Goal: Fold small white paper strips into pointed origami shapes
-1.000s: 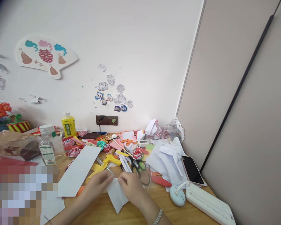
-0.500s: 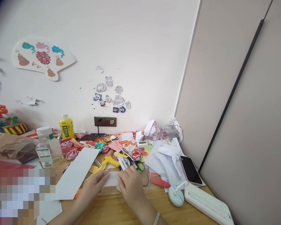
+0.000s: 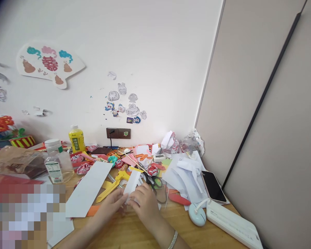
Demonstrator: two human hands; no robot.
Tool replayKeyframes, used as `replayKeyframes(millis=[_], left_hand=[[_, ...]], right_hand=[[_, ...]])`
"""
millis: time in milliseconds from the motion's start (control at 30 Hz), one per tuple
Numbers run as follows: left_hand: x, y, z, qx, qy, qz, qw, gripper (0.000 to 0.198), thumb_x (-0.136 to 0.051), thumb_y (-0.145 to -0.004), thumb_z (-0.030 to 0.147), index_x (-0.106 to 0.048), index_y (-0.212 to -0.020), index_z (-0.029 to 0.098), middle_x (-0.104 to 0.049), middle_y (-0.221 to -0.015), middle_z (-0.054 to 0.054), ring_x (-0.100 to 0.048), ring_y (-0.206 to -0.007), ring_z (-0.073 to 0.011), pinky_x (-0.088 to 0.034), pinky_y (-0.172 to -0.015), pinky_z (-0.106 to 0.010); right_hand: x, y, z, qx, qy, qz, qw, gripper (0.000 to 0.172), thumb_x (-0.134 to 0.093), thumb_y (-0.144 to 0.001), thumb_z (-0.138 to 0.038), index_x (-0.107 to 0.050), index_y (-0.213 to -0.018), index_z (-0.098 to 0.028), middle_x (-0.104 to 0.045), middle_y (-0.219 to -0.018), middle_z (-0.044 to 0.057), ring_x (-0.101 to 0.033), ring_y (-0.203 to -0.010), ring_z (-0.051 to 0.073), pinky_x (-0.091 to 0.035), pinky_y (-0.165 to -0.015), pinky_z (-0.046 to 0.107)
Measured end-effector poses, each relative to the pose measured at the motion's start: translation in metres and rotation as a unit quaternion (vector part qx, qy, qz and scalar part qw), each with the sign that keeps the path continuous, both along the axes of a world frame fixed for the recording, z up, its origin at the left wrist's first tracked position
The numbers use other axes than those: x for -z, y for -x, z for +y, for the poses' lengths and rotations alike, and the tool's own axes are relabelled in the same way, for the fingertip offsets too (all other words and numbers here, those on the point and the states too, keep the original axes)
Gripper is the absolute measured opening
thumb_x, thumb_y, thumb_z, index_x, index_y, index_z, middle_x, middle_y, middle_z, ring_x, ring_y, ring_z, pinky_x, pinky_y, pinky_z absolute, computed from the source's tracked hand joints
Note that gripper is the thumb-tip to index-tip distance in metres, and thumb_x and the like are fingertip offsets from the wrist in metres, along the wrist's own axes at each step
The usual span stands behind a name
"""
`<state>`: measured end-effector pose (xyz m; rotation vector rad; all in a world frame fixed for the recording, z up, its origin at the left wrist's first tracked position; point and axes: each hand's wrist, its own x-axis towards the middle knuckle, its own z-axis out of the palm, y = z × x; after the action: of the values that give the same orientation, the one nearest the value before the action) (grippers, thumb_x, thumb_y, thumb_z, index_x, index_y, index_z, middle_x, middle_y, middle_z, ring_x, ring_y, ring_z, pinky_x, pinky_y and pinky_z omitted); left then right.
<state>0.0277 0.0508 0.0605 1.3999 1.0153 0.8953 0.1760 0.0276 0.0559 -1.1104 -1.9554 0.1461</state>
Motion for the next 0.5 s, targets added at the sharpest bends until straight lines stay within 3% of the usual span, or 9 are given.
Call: replayKeyframes(millis=[167, 333, 500], left_hand=[[0.002, 0.002, 0.003, 0.022, 0.009, -0.031, 0.999, 0.039, -0.059, -0.060, 0.055, -0.046, -0.063, 0.018, -0.055, -0.046, 0.005, -0.053, -0.044, -0.0122, -0.044, -0.049, -0.026], [0.001, 0.001, 0.002, 0.014, 0.048, -0.066, 0.997, 0.041, -0.064, -0.057, 0.053, -0.050, -0.066, 0.017, -0.061, -0.052, 0.003, -0.057, -0.048, -0.0124, -0.047, -0.054, -0.026], [0.000, -0.003, 0.000, 0.013, 0.056, -0.084, 0.995, 0.043, -0.066, -0.054, 0.054, -0.047, -0.063, 0.017, -0.061, -0.050, 0.003, -0.057, -0.046, -0.0129, -0.046, -0.051, -0.026]], right_hand=[[0.002, 0.002, 0.002, -0.002, 0.069, 0.106, 0.992, 0.006, -0.058, -0.073, -0.015, -0.059, -0.068, -0.018, -0.059, -0.072, 0.001, -0.053, -0.075, 0.015, -0.040, -0.069, 0.025], [0.006, 0.007, 0.005, -0.017, 0.180, 0.232, 0.956, 0.007, -0.050, -0.073, -0.016, -0.053, -0.067, -0.017, -0.059, -0.066, 0.000, -0.059, -0.066, 0.014, -0.045, -0.063, 0.023], [0.008, 0.012, 0.005, -0.016, 0.214, 0.287, 0.934, 0.006, -0.050, -0.071, -0.017, -0.049, -0.065, -0.016, -0.056, -0.059, -0.001, -0.060, -0.057, 0.015, -0.045, -0.055, 0.023]])
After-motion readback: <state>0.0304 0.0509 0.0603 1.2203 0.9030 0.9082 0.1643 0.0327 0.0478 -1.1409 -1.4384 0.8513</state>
